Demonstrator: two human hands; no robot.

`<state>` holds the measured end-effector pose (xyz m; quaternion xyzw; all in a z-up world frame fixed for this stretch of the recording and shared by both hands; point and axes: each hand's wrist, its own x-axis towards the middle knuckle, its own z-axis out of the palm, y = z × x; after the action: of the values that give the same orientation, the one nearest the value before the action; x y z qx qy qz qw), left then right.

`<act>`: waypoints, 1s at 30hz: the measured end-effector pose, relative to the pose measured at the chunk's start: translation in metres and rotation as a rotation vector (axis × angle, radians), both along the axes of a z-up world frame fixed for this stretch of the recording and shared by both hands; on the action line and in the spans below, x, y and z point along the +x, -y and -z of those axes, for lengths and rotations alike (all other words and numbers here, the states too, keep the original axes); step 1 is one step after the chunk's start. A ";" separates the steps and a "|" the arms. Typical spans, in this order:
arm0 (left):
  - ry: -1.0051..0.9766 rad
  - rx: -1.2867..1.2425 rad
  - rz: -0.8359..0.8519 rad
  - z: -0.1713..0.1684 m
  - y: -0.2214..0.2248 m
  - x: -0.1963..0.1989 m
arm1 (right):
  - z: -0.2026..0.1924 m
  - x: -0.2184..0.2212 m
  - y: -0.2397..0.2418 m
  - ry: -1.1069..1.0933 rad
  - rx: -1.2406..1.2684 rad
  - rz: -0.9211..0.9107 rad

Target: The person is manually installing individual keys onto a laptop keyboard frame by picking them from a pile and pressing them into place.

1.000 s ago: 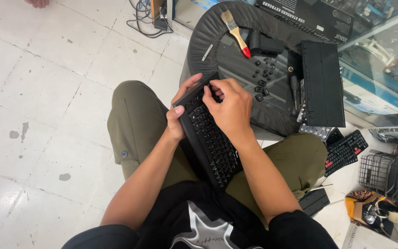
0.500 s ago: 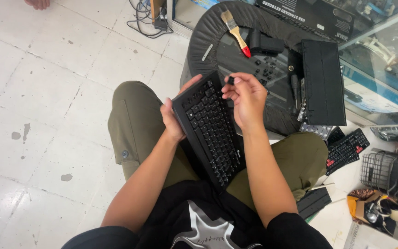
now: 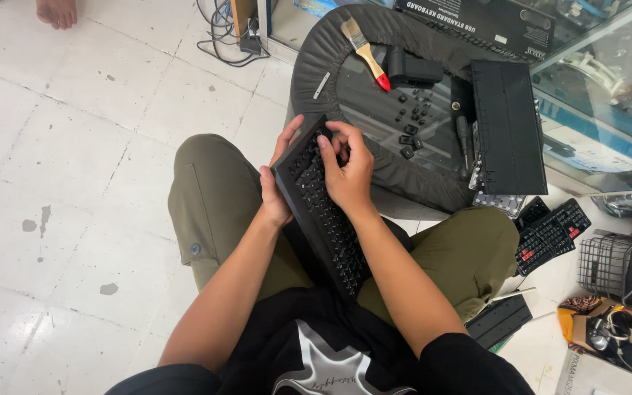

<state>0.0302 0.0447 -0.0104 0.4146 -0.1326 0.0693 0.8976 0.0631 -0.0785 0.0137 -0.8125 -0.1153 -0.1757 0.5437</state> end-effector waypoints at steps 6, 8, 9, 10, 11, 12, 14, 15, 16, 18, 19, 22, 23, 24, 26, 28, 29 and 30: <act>0.116 0.136 -0.052 -0.017 -0.003 -0.011 | -0.003 0.000 0.002 0.104 -0.001 -0.022; 0.117 0.167 -0.048 -0.024 -0.008 -0.009 | -0.006 -0.001 0.002 0.083 0.019 -0.025; 0.123 0.200 -0.045 -0.028 -0.010 -0.007 | -0.008 -0.002 0.002 0.067 0.041 -0.029; 0.124 0.200 -0.048 -0.028 -0.010 -0.007 | -0.008 -0.002 0.002 0.068 0.041 -0.031; 0.128 0.174 -0.034 -0.029 -0.009 -0.007 | -0.008 -0.002 0.002 0.050 0.055 -0.033; 0.134 0.150 -0.018 -0.030 -0.008 -0.006 | -0.008 -0.001 0.001 0.034 0.071 -0.033; 0.137 0.122 -0.010 -0.023 -0.009 -0.006 | -0.006 0.007 0.004 0.005 0.083 -0.048; 0.137 0.093 -0.001 -0.019 -0.010 -0.007 | -0.004 0.009 0.006 -0.026 0.094 -0.062; 0.134 0.095 -0.001 -0.016 -0.009 -0.005 | -0.007 0.012 0.007 -0.029 0.095 -0.062; 0.150 0.051 0.020 -0.007 -0.009 -0.003 | -0.012 0.017 0.010 -0.021 0.035 -0.137; 0.146 0.051 0.021 -0.010 -0.008 -0.006 | -0.013 0.015 0.011 -0.025 0.036 -0.137; 0.129 0.136 -0.007 -0.014 -0.006 -0.004 | -0.022 0.015 0.013 0.032 -0.169 -0.189; 0.130 0.121 -0.010 -0.010 -0.005 -0.003 | -0.027 0.014 0.013 0.073 -0.289 -0.208; 0.130 0.107 -0.012 -0.007 -0.004 -0.002 | -0.033 0.013 0.012 0.111 -0.407 -0.226; 0.123 0.104 -0.007 -0.016 0.000 -0.007 | -0.046 0.011 0.011 0.139 -0.494 -0.242; 0.120 0.102 -0.005 -0.021 0.002 -0.009 | -0.051 0.013 0.012 0.169 -0.579 -0.260; 0.121 0.102 -0.003 -0.022 0.002 -0.009 | -0.050 0.015 0.014 0.174 -0.603 -0.298; 0.122 0.099 -0.003 -0.022 0.003 -0.009 | -0.049 0.018 0.017 0.178 -0.629 -0.336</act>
<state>0.0212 0.0417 0.0113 0.4536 -0.1899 0.0890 0.8662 0.0815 -0.0955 0.0625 -0.8912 -0.3427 -0.1099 0.2762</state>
